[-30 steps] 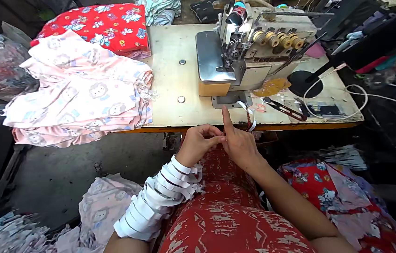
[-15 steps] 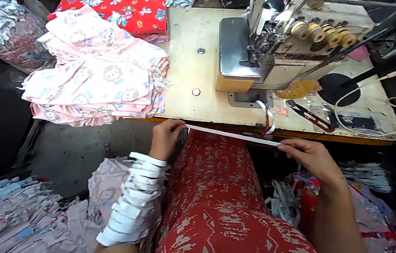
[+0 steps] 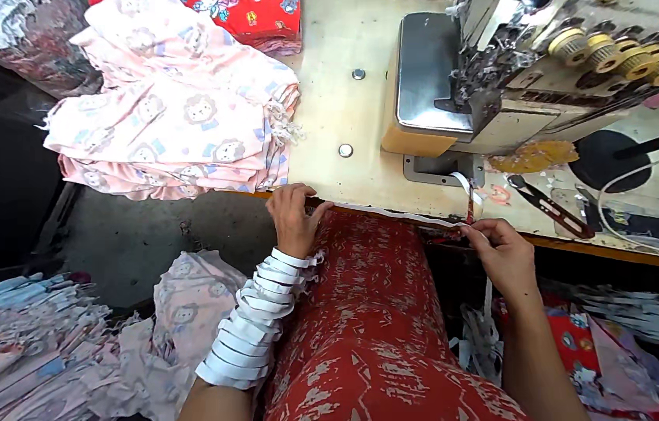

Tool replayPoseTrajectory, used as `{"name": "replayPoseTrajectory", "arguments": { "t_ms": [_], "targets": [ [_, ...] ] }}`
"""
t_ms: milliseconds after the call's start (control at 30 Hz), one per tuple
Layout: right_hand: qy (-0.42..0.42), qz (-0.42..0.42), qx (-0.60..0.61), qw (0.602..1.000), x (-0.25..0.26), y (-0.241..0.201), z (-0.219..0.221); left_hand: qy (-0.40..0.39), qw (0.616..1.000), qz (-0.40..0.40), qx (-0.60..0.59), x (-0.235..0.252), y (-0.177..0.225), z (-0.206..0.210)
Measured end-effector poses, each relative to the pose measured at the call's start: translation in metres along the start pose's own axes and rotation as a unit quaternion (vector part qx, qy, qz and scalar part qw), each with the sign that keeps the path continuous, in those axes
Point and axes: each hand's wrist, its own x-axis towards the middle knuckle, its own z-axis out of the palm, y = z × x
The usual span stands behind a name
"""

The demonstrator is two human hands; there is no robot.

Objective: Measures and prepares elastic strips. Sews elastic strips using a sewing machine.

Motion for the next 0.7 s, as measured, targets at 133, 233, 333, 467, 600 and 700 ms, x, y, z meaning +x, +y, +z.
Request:
{"name": "replayPoseTrajectory", "arguments": {
  "t_ms": [133, 233, 333, 467, 600, 700],
  "targets": [
    [-0.006, -0.004, 0.004, 1.0, 0.002, 0.0, -0.001, -0.001, 1.0, -0.001, 0.01, 0.001, -0.011, 0.001],
    [-0.004, 0.007, 0.016, 1.0, 0.002, 0.001, -0.001, 0.0, 1.0, -0.002, 0.002, 0.001, -0.012, 0.003],
    [-0.003, 0.022, 0.032, 0.999, 0.003, 0.003, -0.001, -0.001, 1.0, -0.008, 0.004, 0.002, -0.012, 0.004],
    [-0.047, 0.055, 0.088, 0.994, 0.003, 0.001, -0.015, -0.027, 0.999, -0.016, 0.004, 0.005, -0.013, 0.0],
    [-0.198, 0.09, 0.166, 0.962, -0.008, 0.014, -0.063, -0.067, 0.997, -0.032, -0.012, 0.008, -0.011, -0.005],
    [-0.191, 0.088, 0.135, 0.968, -0.017, 0.027, -0.086, -0.059, 0.997, -0.036, -0.014, 0.01, -0.01, -0.005]
  ]
}}
